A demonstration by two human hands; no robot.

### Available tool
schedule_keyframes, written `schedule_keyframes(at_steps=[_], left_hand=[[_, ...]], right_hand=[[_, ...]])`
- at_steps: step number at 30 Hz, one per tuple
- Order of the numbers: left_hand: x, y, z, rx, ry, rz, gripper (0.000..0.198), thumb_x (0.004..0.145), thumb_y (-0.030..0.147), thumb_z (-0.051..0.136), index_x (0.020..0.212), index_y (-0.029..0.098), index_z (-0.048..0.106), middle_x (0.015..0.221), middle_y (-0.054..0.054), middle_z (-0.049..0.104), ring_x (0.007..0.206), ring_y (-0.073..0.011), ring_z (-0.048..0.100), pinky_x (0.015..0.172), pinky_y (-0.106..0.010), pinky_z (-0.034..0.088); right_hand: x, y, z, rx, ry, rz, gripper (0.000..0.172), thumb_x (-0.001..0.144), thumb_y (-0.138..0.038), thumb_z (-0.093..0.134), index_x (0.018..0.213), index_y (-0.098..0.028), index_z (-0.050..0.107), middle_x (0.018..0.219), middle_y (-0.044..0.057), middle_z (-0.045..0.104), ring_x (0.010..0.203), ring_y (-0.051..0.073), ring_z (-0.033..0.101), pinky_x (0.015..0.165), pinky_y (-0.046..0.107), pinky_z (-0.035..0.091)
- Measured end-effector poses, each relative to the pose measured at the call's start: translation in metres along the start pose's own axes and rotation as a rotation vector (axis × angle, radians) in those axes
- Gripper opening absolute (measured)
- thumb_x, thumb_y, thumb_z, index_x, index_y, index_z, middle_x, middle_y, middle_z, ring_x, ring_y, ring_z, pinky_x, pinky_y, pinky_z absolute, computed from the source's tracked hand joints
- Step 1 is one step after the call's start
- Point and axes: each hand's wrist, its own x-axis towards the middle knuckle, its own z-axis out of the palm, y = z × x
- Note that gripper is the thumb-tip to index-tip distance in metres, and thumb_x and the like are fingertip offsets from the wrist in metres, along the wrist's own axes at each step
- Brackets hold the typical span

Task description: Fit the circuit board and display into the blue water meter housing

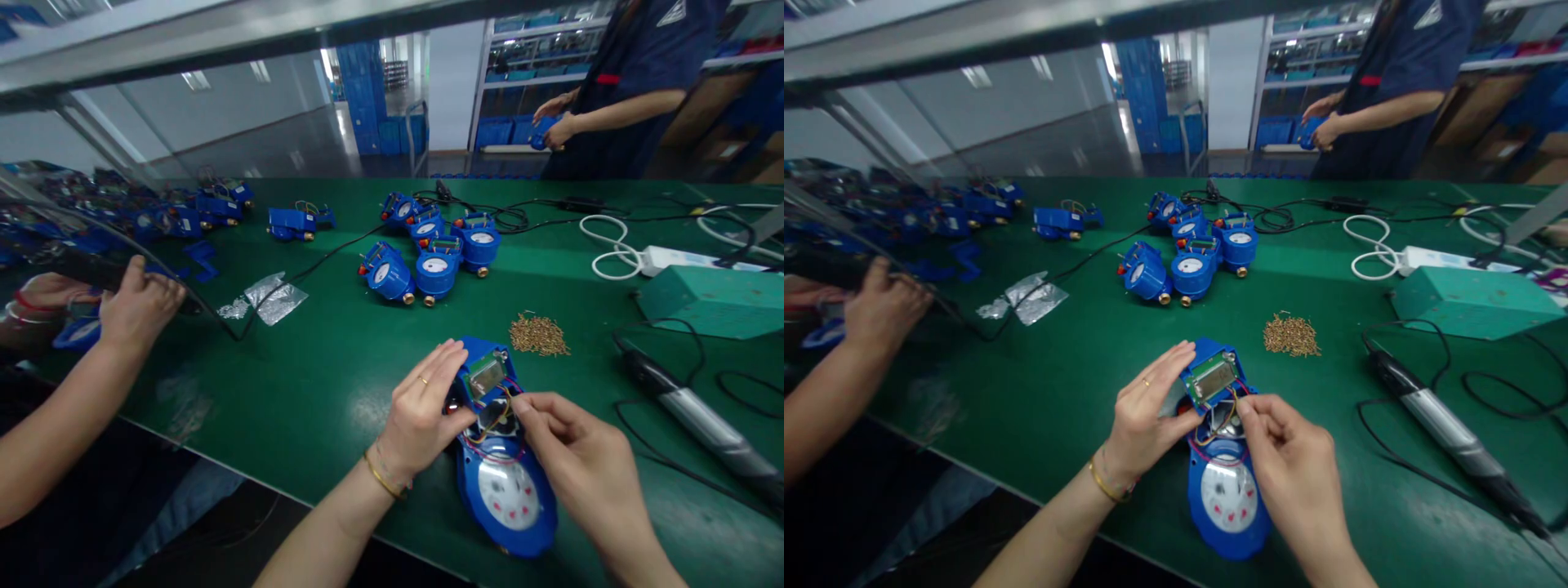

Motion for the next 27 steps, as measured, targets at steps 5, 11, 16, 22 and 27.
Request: schedule_keyframes(at_steps=[5, 11, 16, 22, 27], left_hand=[[-0.001, -0.001, 0.002, -0.04, 0.007, -0.041, 0.059, 0.081, 0.017, 0.075, 0.135, 0.013, 0.052, 0.134, -0.017, 0.066, 0.128, -0.0258, 0.062, 0.111, -0.043, 0.054], [-0.002, -0.003, 0.003, -0.067, 0.005, -0.068, 0.061, 0.08, 0.017, 0.075, 0.136, 0.014, 0.052, 0.134, -0.016, 0.066, 0.126, -0.0262, 0.063, 0.111, -0.045, 0.054], [-0.003, -0.003, 0.003, -0.074, 0.008, -0.079, 0.061, 0.08, 0.017, 0.074, 0.137, 0.016, 0.052, 0.135, -0.015, 0.066, 0.126, -0.0263, 0.063, 0.11, -0.046, 0.055], [-0.004, -0.001, 0.003, -0.068, 0.02, -0.087, 0.062, 0.078, 0.016, 0.075, 0.135, 0.014, 0.053, 0.135, -0.015, 0.066, 0.126, -0.0264, 0.063, 0.111, -0.044, 0.054], [-0.005, 0.0, 0.003, -0.052, 0.024, -0.114, 0.061, 0.079, 0.016, 0.074, 0.136, 0.016, 0.052, 0.135, -0.013, 0.066, 0.127, -0.0267, 0.063, 0.11, -0.045, 0.054]], right_hand=[[0.002, 0.002, -0.002, 0.076, -0.049, 0.08, 0.04, 0.092, -0.054, 0.061, 0.084, -0.015, 0.069, 0.053, -0.001, 0.058, 0.044, 0.011, 0.053, 0.039, 0.017, 0.039], [0.001, -0.004, 0.001, -0.229, 0.147, -0.283, 0.017, 0.096, -0.035, 0.061, 0.101, -0.019, 0.066, 0.057, -0.007, 0.057, 0.044, 0.007, 0.051, 0.045, 0.014, 0.044], [0.002, -0.008, 0.002, -0.293, 0.169, -0.385, 0.012, 0.096, -0.028, 0.059, 0.095, -0.02, 0.068, 0.062, -0.007, 0.061, 0.045, 0.005, 0.053, 0.047, 0.011, 0.045], [0.0, -0.001, 0.001, -0.256, 0.144, -0.352, 0.009, 0.095, -0.026, 0.063, 0.101, -0.02, 0.064, 0.066, -0.007, 0.063, 0.05, 0.006, 0.058, 0.053, 0.012, 0.05], [0.001, -0.008, 0.001, -0.322, 0.16, -0.453, 0.011, 0.096, -0.026, 0.061, 0.093, -0.019, 0.068, 0.069, -0.004, 0.067, 0.05, 0.007, 0.06, 0.052, 0.013, 0.051]])
